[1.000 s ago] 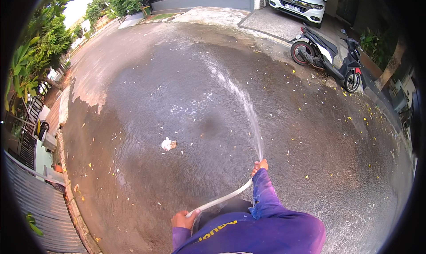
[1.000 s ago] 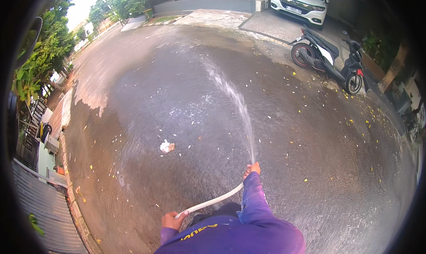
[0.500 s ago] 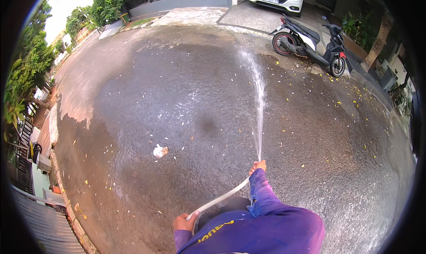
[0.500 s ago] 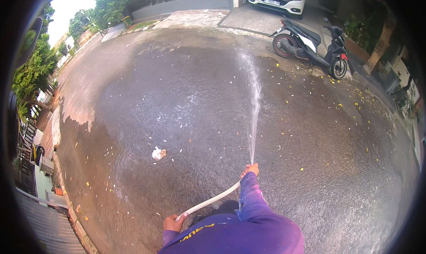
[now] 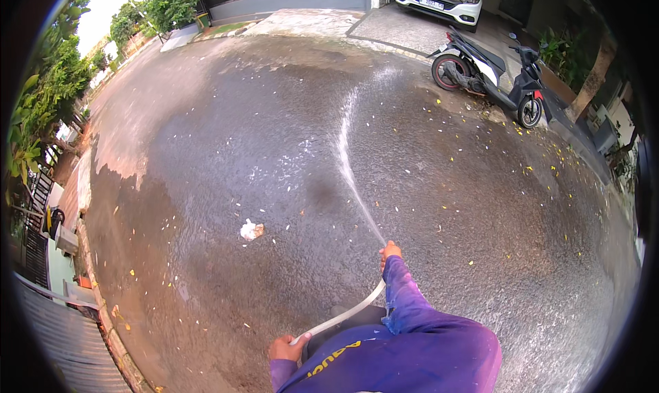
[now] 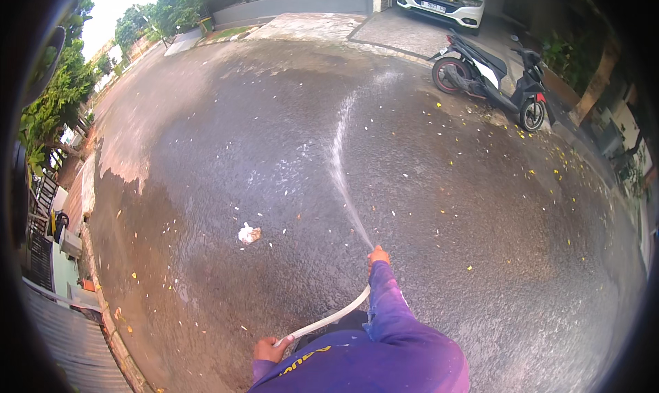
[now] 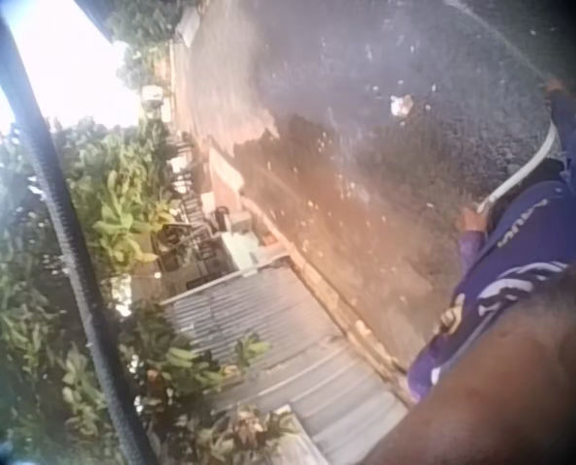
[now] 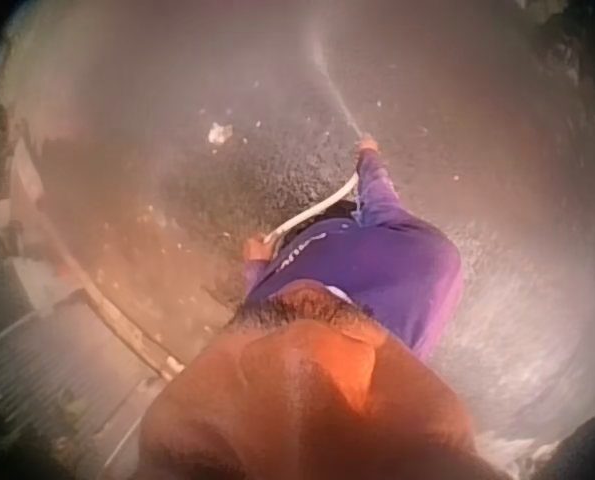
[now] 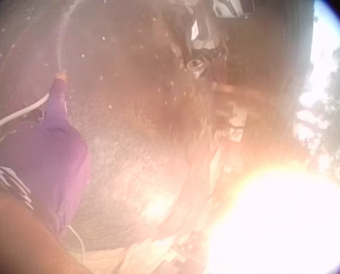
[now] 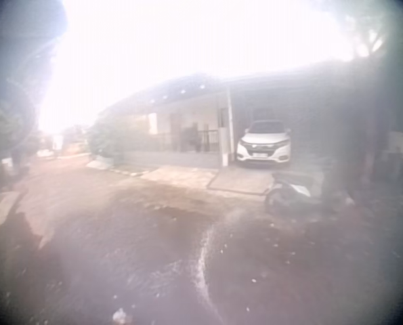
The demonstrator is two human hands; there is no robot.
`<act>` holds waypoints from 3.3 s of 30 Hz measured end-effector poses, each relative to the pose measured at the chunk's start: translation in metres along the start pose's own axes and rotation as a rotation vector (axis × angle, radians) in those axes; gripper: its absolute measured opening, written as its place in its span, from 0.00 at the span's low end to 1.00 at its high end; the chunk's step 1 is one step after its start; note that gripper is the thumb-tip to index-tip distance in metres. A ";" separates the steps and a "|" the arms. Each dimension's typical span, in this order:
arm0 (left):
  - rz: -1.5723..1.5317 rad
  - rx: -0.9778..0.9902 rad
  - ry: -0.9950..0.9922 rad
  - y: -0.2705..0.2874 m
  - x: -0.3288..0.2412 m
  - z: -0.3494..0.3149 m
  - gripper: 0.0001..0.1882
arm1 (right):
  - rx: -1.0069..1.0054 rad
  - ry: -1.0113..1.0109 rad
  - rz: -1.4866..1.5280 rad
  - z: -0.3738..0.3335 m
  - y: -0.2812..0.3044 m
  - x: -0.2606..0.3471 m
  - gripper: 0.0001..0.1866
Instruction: The person uses a garden hose to spray water on a paved outdoor area, moving the hose back and forth to cover different sections of the ground. The person walks along the pavement while directing the water stream to rinse the surface.
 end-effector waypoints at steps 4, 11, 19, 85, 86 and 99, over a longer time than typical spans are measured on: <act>-0.029 0.012 0.019 -0.007 0.007 -0.003 0.39 | 0.077 0.143 -0.298 0.020 -0.031 0.016 0.24; -0.121 -0.091 0.075 -0.008 0.017 -0.013 0.40 | 0.178 0.167 -0.361 0.003 -0.117 0.051 0.21; -0.232 -0.287 0.142 -0.001 0.034 -0.030 0.40 | 0.307 0.206 -0.353 -0.021 -0.212 0.067 0.19; -0.649 -0.299 0.133 0.164 0.092 0.114 0.31 | 0.415 0.327 -1.108 0.009 -0.647 0.110 0.23; -0.676 -0.310 0.157 0.173 0.092 0.111 0.30 | 0.442 0.292 -1.108 0.008 -0.658 0.107 0.22; -0.755 -0.407 0.379 0.173 0.051 0.154 0.31 | 0.676 0.958 -2.465 0.170 -0.707 0.064 0.12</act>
Point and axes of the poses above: each hand's wrist, its own z-axis towards the middle knuckle, its own y-axis out of the back of the hand, x = y × z, the point moved 5 cm from there along z, towards the middle knuckle, and after that the axes turned 11 degrees about x, right-handed, at the moved point
